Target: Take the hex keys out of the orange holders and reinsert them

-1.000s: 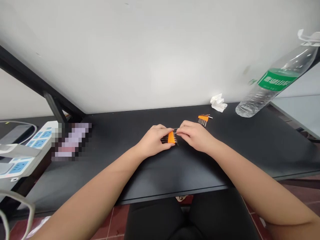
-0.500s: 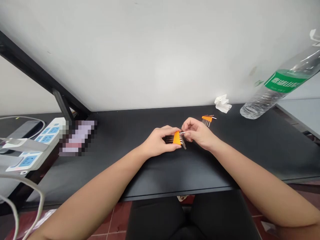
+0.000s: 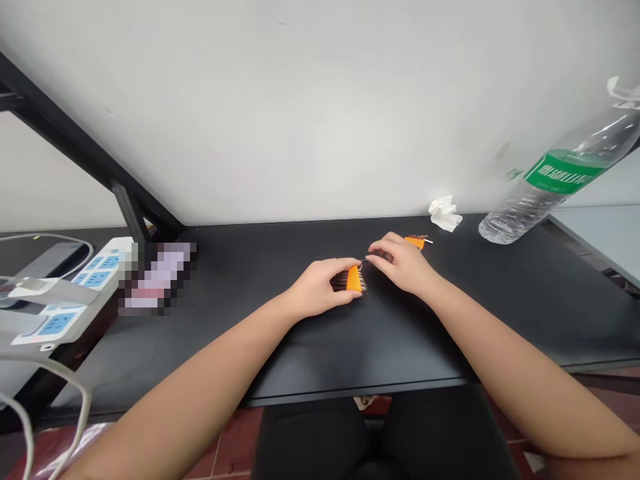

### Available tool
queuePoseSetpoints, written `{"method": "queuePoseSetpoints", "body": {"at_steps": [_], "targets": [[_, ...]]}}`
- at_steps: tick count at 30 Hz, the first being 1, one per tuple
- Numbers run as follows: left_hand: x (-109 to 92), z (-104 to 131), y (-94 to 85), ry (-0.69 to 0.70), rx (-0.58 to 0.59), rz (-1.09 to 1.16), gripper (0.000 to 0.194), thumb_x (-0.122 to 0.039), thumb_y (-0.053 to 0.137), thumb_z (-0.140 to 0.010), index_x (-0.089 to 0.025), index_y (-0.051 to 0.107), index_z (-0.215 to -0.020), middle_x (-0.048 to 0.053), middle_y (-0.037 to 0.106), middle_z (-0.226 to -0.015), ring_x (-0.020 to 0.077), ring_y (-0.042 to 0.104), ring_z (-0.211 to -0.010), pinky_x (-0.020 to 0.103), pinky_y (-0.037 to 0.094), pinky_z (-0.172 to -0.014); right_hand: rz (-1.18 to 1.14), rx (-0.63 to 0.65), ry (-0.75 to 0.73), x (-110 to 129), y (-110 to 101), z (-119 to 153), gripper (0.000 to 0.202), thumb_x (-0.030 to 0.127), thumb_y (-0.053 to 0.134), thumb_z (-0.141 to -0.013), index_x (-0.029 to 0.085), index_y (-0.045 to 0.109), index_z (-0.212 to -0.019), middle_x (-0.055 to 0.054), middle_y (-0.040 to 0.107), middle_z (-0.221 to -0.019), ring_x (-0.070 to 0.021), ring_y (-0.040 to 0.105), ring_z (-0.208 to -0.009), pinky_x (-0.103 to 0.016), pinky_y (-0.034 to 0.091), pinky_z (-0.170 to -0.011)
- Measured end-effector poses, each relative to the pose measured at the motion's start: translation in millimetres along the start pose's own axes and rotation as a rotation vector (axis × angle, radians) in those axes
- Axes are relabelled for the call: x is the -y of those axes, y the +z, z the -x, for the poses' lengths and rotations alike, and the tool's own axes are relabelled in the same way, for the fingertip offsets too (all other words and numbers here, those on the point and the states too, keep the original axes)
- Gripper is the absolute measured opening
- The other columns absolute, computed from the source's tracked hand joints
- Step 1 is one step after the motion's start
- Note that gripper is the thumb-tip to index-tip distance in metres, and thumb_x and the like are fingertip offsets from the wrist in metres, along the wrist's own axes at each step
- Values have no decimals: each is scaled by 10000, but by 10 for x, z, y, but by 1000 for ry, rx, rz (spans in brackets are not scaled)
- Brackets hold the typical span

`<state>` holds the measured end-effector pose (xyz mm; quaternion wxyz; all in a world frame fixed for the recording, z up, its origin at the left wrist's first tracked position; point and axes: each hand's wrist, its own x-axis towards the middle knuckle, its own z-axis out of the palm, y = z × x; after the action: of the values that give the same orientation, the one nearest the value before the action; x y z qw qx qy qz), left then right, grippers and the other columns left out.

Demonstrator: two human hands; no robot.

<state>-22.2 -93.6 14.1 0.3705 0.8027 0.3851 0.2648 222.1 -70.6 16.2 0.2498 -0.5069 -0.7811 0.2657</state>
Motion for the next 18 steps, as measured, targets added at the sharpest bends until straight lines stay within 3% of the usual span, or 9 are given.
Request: {"method": "queuePoseSetpoints", "body": {"at_steps": [2, 4, 7, 12, 18], "targets": [[52, -10, -7, -56, -18, 6, 624, -383, 769, -812, -250, 554, -1382, 32, 729, -1175, 206, 704, -1012, 330, 558, -929, 178, 54, -15, -59, 6, -11, 171, 294, 625, -949, 229, 680, -1098, -69, 592, -1119, -200, 615, -928, -344, 483, -837], [97, -22, -5, -101, -51, 17, 684, -390, 775, -801, -246, 496, -1409, 22, 742, -1142, 209, 714, -1022, 342, 560, -949, 292, 141, -13, -79, 26, -22, 159, 233, 577, -965, 213, 673, -1090, -83, 594, -1146, -198, 630, -939, -336, 485, -843], [135, -42, 0, -141, -93, 0, 586, -404, 794, -777, -234, 569, -1290, 28, 739, -1135, 221, 715, -1054, 341, 567, -946, 431, 222, 68, -12, 15, -25, 155, 150, 505, -954, 189, 643, -898, -80, 623, -1001, -180, 614, -796, -309, 457, -708], [128, -69, -13, -154, -95, -93, 503, -399, 788, -771, -225, 627, -1214, 37, 719, -1175, 223, 700, -1037, 352, 561, -940, 434, 313, 208, 130, -100, 28, 151, 114, 619, -773, 193, 536, -675, -46, 633, -831, -148, 531, -631, -284, 334, -545], [87, -85, -25, -126, -37, -104, 439, -379, 780, -776, -232, 645, -1168, 14, 729, -1097, 207, 697, -955, 333, 556, -871, 171, 164, -87, 129, -59, 50, 130, 97, 569, -801, 211, 511, -773, 21, 580, -724, -135, 523, -674, -259, 371, -621]]}}
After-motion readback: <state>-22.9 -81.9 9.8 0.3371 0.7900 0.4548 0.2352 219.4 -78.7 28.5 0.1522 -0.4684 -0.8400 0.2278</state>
